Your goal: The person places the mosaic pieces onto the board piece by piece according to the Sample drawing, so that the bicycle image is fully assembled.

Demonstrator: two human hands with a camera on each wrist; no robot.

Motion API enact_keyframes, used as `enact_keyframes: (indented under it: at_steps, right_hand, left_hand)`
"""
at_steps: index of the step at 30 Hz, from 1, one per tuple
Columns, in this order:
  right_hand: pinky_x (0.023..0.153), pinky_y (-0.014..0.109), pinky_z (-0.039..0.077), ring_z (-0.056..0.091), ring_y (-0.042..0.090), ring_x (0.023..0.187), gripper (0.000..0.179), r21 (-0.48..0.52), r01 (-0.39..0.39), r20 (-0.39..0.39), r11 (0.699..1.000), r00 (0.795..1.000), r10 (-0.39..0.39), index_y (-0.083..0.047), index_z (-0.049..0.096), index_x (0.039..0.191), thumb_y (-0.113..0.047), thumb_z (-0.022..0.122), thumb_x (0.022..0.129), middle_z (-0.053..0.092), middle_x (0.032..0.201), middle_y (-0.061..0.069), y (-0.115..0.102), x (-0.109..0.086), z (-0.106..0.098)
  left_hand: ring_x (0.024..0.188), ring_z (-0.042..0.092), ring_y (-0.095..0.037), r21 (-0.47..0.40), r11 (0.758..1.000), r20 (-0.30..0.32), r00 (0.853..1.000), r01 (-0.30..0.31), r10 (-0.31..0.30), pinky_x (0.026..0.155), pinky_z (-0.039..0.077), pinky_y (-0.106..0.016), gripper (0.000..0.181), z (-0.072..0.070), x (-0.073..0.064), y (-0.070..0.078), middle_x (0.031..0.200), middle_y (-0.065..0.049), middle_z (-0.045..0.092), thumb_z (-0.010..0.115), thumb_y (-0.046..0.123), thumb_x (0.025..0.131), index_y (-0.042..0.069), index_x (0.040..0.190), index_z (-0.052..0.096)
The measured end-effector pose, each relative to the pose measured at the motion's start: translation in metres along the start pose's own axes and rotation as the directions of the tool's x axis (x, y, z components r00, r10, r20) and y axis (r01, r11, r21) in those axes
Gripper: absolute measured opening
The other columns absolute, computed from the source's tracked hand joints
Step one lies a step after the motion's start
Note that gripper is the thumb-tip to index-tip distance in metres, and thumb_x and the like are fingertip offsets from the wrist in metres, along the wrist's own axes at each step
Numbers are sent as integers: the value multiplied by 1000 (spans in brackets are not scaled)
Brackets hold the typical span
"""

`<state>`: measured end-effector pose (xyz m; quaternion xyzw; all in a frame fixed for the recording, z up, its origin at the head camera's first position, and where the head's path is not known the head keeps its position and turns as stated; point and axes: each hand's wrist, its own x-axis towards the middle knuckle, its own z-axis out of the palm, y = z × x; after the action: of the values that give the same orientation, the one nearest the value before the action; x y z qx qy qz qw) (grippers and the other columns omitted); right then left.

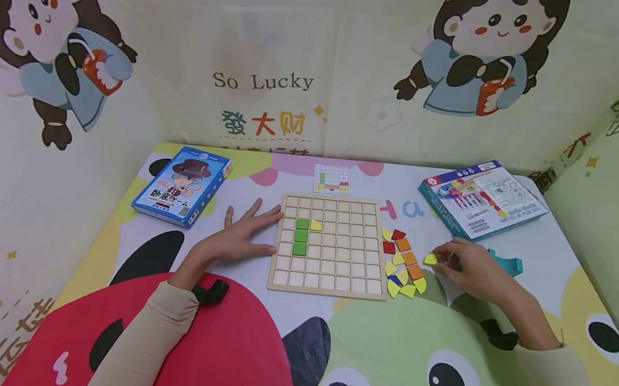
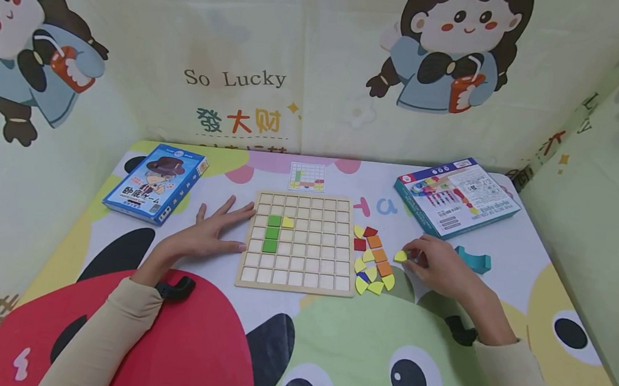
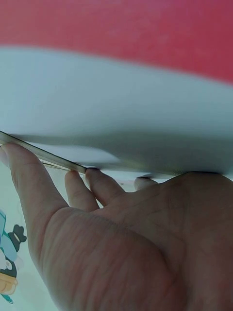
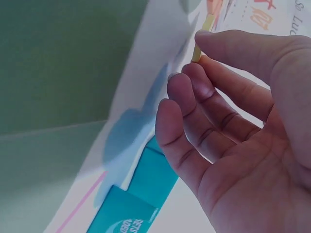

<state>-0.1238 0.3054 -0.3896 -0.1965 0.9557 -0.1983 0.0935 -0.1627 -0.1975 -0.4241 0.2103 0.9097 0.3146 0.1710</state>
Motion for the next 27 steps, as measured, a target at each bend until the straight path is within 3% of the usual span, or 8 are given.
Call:
enact_keyframes:
  at_steps: [11,21,27]
  right_hand:
    - [72,21,54,61,16,92,29,-3,14,0,1000,1000,-14,-4,76,122,-16,78,96,70,103,5,-33,10,4]
    - [66,18,52,58,14,88,27,49,102,-7,994,995,-101,-7,76,120,-15,80,95,67,100,3,-68,24,20]
    - [71,21,56,59,12,85,26,22,183,-14,983,983,-182,-6,77,118,-15,80,94,69,98,2,-87,35,34]
  left_hand:
    - [168,-9,-37,2,1000,0,1000,6,-6,119,-25,-76,89,0,1,-1,180,0,21,77,42,93,28,168,32]
    - [168,-10,-36,-2,1000,0,1000,-3,3,119,-26,-76,87,1,-1,1,179,0,22,76,41,94,26,168,32]
    - [168,-9,-37,-2,1000,-2,1000,-4,4,119,-26,-76,87,1,0,0,179,0,22,76,42,94,26,168,32]
